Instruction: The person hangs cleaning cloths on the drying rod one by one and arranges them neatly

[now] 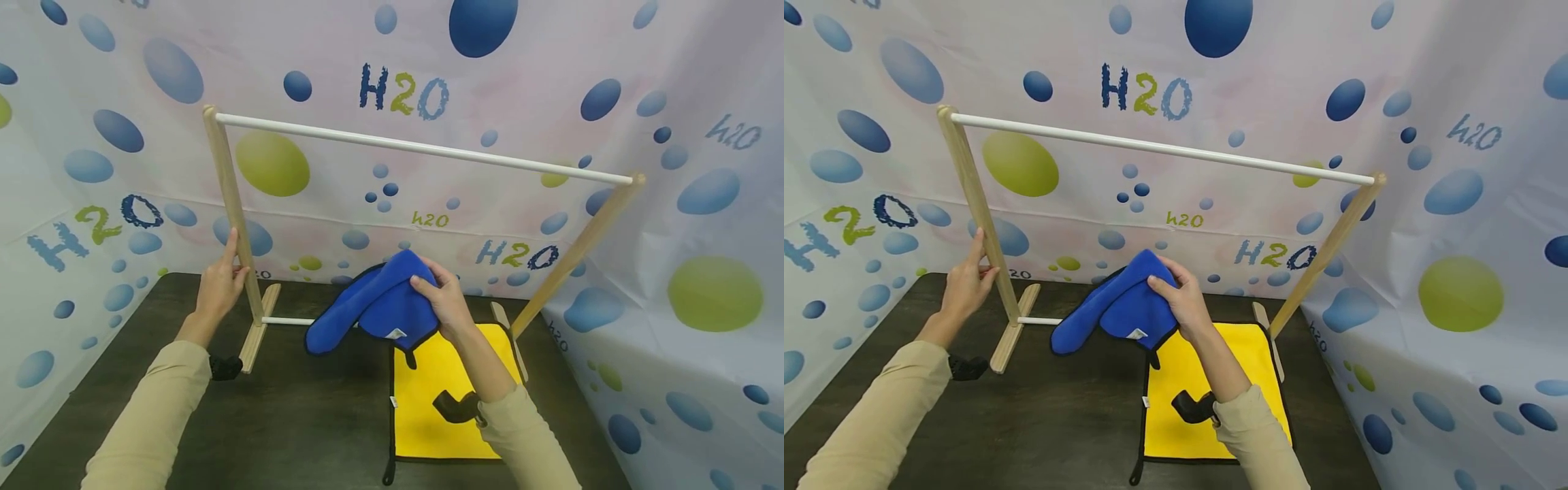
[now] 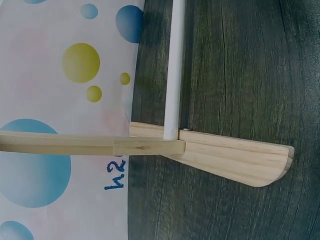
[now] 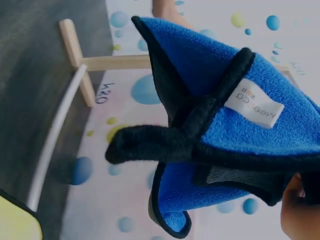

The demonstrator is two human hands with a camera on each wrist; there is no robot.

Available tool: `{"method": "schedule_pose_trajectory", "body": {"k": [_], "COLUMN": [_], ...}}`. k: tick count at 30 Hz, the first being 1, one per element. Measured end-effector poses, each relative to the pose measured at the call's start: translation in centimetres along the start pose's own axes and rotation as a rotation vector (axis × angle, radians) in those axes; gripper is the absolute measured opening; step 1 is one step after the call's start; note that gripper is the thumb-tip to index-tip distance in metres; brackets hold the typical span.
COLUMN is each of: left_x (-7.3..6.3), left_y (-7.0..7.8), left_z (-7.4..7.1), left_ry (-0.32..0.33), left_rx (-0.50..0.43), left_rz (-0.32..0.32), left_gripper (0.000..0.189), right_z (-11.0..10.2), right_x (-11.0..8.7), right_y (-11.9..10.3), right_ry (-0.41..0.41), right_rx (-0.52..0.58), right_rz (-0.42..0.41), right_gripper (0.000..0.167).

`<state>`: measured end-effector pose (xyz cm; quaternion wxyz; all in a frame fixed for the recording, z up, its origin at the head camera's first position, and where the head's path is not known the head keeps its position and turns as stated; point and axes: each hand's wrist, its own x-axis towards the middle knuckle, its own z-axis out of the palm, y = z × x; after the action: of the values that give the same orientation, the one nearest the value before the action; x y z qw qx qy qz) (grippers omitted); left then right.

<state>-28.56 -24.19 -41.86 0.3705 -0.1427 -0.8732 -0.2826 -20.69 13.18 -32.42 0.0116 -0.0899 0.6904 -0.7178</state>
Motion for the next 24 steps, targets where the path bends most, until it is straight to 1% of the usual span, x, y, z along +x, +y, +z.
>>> {"method": "schedule_pose_trajectory", "body": {"k": [3,7,13,14,18,24], "left_x": [0.0,-0.1,-0.1,-0.1,-0.1,-0.2], "left_y": [-0.1,-0.2,-0.2,-0.2,-0.1,-0.1], "left_z": [0.1,0.2,0.2,0.2,0.2,0.1], "left_ry": [-0.001,0.004,0.015,0.014,0.012,0.014], "left_rx": [-0.001,0.003,0.001,0.0,0.002,0.002], "left_rz": [-0.003,-0.006,0.005,0.006,0.007,0.01], "left_gripper": [0.087,0.087,0.086,0.086,0.087,0.087], "right_z": [0.0,-0.1,0.0,0.0,0.3,1.0], "right_x": [0.3,0.7,1.3,1.4,1.6,2.2], "right_y": [-1.6,-3.7,-6.5,-7.0,-8.7,-11.2], "right_ry": [-0.007,-0.026,-0.027,-0.026,-0.037,-0.045], "right_rx": [0.029,0.069,0.108,0.115,0.134,0.17], "right_rz": [-0.02,-0.083,-0.188,-0.207,-0.272,-0.326], "right_gripper": [0.046,0.05,0.037,0.037,0.042,0.054]}}
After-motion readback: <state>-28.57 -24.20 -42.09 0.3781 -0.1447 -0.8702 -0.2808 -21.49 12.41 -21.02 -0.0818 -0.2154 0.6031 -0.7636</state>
